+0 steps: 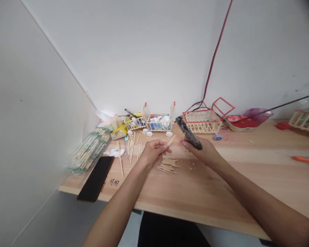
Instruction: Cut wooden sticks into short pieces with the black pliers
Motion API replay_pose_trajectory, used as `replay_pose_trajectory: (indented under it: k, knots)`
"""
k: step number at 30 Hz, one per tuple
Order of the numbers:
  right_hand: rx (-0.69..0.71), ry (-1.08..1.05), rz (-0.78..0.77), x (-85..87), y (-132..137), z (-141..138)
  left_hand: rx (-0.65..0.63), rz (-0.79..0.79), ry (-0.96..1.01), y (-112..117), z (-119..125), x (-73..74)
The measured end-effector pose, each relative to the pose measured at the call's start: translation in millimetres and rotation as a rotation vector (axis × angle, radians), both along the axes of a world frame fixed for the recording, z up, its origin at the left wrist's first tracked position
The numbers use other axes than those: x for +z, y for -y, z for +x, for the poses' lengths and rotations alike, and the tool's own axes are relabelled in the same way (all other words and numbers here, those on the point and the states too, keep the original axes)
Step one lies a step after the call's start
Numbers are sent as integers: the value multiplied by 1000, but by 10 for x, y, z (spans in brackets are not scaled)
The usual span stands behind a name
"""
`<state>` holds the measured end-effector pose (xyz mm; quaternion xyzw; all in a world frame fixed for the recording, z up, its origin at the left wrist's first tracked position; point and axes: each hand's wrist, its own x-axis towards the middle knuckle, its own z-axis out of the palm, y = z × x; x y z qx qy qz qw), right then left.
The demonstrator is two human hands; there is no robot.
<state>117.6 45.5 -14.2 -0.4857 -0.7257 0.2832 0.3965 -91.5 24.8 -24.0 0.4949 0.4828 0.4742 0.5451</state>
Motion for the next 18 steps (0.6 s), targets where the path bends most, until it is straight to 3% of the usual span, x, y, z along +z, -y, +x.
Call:
replay_pose_trajectory:
  k: [3,10,13,18]
  knots:
    - [-4,-76,-40,65,48,-44,-38,-58,157,16,127,101]
    - [-34,-188,-125,44,64,-68,-108,-71,86,4,392,149]
    - [-36,-256,-209,8,46,-59,-131,-94,101,-10,393,102]
    - [-21,-350,-291,12,22,-40,-276,-124,230,37,282,87]
